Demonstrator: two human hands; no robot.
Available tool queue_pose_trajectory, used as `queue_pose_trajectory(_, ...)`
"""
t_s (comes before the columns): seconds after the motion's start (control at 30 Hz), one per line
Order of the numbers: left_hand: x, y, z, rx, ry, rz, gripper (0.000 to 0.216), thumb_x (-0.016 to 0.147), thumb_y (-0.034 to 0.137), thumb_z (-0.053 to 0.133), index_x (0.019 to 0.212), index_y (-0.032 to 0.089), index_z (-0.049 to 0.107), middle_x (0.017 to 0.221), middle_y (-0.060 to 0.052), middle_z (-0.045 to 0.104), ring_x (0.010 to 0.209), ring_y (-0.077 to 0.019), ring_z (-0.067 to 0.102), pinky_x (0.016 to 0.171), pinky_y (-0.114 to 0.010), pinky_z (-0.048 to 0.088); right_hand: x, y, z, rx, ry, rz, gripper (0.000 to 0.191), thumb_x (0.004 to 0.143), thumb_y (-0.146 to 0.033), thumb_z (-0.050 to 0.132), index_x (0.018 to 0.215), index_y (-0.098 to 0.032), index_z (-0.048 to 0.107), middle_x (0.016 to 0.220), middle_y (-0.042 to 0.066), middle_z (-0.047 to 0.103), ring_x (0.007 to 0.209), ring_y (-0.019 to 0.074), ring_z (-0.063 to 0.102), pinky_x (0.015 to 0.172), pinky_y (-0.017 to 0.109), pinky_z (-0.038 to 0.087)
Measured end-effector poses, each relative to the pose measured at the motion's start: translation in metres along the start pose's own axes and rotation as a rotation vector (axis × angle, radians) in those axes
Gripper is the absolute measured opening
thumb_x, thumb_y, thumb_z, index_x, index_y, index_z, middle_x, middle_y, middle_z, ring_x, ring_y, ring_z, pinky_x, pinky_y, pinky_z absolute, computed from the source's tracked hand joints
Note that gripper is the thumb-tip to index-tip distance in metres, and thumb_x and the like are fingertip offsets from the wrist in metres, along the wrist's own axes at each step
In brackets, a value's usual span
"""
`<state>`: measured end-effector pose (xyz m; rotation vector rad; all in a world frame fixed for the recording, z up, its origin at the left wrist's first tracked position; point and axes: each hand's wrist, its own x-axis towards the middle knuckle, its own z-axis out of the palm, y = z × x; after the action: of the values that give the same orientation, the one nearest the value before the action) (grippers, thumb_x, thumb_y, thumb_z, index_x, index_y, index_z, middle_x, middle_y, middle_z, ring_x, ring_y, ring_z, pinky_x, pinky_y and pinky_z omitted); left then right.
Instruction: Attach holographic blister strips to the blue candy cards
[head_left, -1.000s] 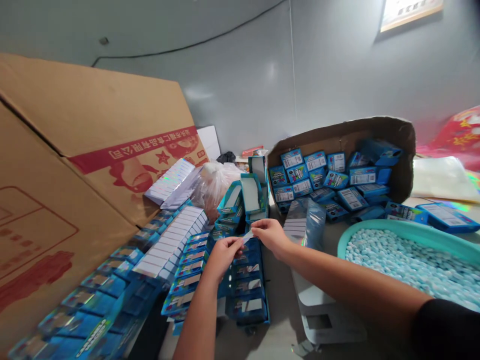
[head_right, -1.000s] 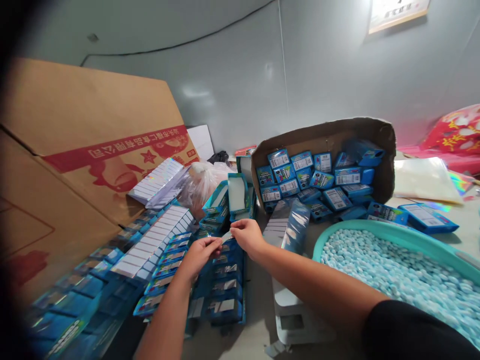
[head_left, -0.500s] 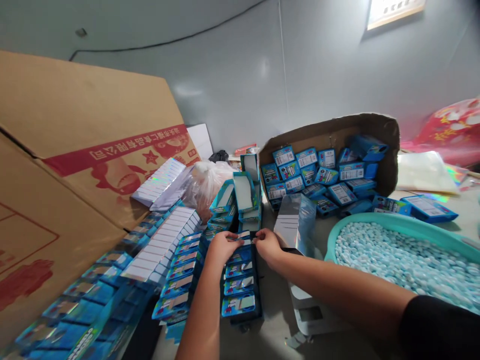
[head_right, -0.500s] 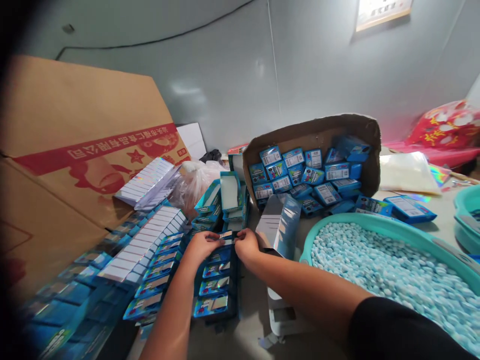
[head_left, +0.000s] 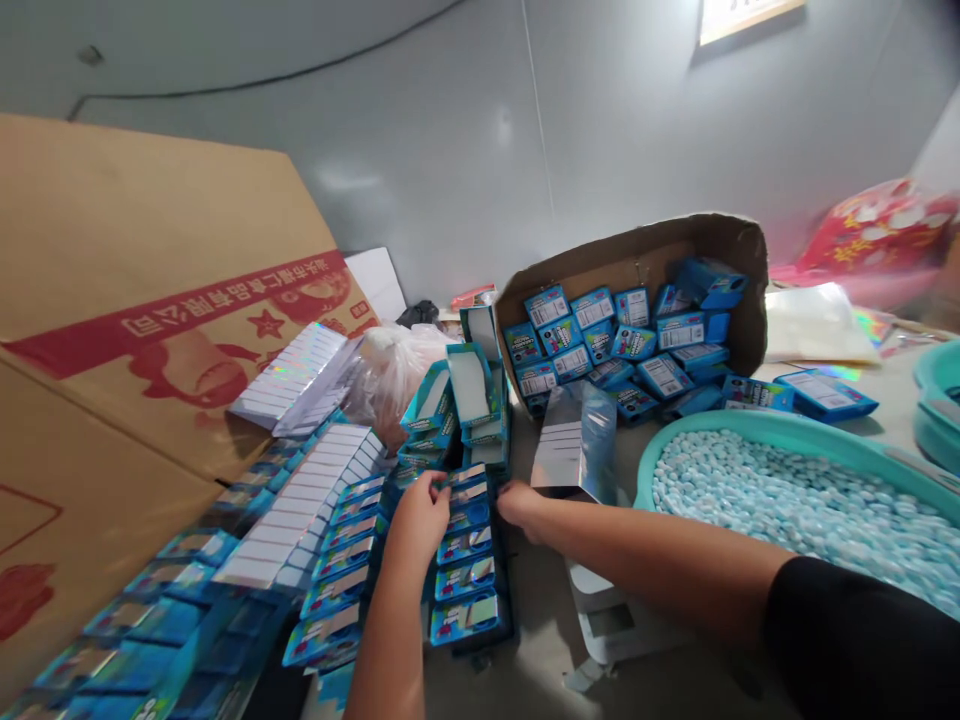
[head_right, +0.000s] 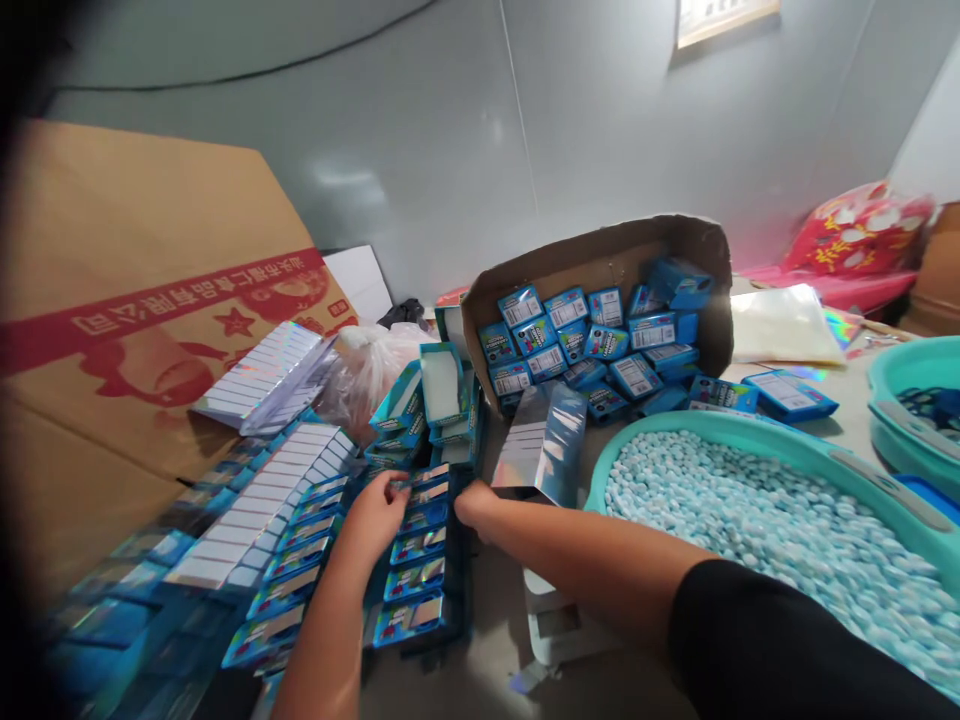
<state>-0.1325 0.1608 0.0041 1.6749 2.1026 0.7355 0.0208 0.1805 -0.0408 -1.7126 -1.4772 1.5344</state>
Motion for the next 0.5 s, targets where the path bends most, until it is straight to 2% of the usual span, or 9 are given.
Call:
queue_pose_trajectory(0.07,-0.024,0.008,-0.007,-0.053,0.137,0.107,0.025,0.091,0.03,0.053,0.109,0.018,0.067,0.085,-0.003,0.064,0.077,-0.0193,0.061,0.071,-0.03,0.047,-0.013,-0.007,-0.009,-0.091,-0.013,-0.139,0.026,0.078,-0.004,0.055,0.101,-0.015,0.059,0.079,0.005,0.061,0.071,0.0192,0.058,0.061,0.026,0.041)
queue_pose_trajectory(0.1,-0.039,0.011,-0.008,-0.096,0.247,0.177,0.025,0.092,0.035,0.054,0.108,0.02,0.067,0.09,-0.003,0.065,0.082,-0.0196,0.062,0.075,-0.031,0.048,-0.022,-0.011,-0.017,-0.124,-0.034,-0.215,0.03,0.076,-0.004,0.058,0.104,-0.016,0.059,0.083,0.005,0.063,0.077,0.0198,0.059,0.065,0.027,0.042)
queue_pose_trajectory(0.2,-0.091,0.012,-0.001,-0.244,0.567,0.344,0.021,0.091,0.038,0.06,0.101,0.021,0.067,0.092,-0.002,0.065,0.082,-0.0176,0.062,0.078,-0.029,0.05,-0.053,-0.021,-0.056,-0.373,-0.114,-0.533,0.024,0.076,-0.011,0.065,0.098,-0.021,0.064,0.093,0.005,0.066,0.091,0.0238,0.061,0.078,0.031,0.044)
queue_pose_trajectory(0.27,-0.123,0.01,0.011,-0.286,0.625,0.397,0.013,0.091,0.031,0.063,0.098,0.02,0.066,0.089,-0.001,0.064,0.078,-0.0148,0.062,0.074,-0.026,0.051,-0.068,-0.023,-0.093,-0.901,-0.09,-0.875,0.02,0.079,-0.011,0.062,0.098,-0.018,0.064,0.099,0.01,0.065,0.094,0.0278,0.061,0.082,0.038,0.046)
queue_pose_trajectory(0.3,-0.136,0.009,0.019,-0.28,0.63,0.433,0.009,0.09,0.026,0.064,0.096,0.02,0.066,0.088,-0.001,0.065,0.077,-0.014,0.062,0.074,-0.024,0.051,-0.072,-0.022,-0.111,-1.059,-0.048,-0.972,0.024,0.08,-0.012,0.062,0.103,-0.017,0.064,0.106,0.011,0.064,0.099,0.0298,0.06,0.086,0.042,0.046)
queue_pose_trajectory(0.33,-0.146,0.008,0.026,-0.264,0.633,0.474,0.005,0.089,0.022,0.065,0.094,0.02,0.066,0.087,0.0,0.065,0.078,-0.0136,0.063,0.076,-0.024,0.052,-0.072,-0.019,-0.127,-1.179,-0.025,-1.012,0.032,0.079,-0.015,0.067,0.11,-0.017,0.063,0.115,0.014,0.062,0.107,0.033,0.058,0.09,0.046,0.046)
queue_pose_trajectory(0.4,-0.16,0.009,0.04,-0.238,0.656,0.549,0.006,0.087,0.015,0.066,0.091,0.019,0.065,0.087,0.0,0.066,0.081,-0.0141,0.065,0.08,-0.024,0.054,-0.066,-0.011,-0.151,-1.363,0.001,-0.952,0.051,0.071,-0.02,0.077,0.12,-0.017,0.062,0.131,0.019,0.054,0.122,0.0411,0.049,0.095,0.052,0.044)
queue_pose_trajectory(0.47,-0.166,0.012,0.049,-0.267,0.695,0.558,0.01,0.087,0.012,0.065,0.094,0.019,0.065,0.088,-0.002,0.066,0.084,-0.0151,0.066,0.081,-0.025,0.055,-0.056,0.0,-0.161,-1.452,-0.015,-0.84,0.053,0.071,-0.018,0.077,0.121,-0.018,0.062,0.13,0.02,0.054,0.119,0.0422,0.051,0.089,0.052,0.047)
queue_pose_trajectory(0.5,-0.167,0.014,0.051,-0.29,0.715,0.55,0.011,0.087,0.011,0.064,0.095,0.019,0.065,0.089,-0.002,0.066,0.085,-0.0153,0.066,0.08,-0.025,0.056,-0.05,0.005,-0.161,-1.467,-0.024,-0.803,0.049,0.074,-0.015,0.073,0.121,-0.018,0.062,0.125,0.019,0.057,0.112,0.0399,0.056,0.083,0.048,0.05)
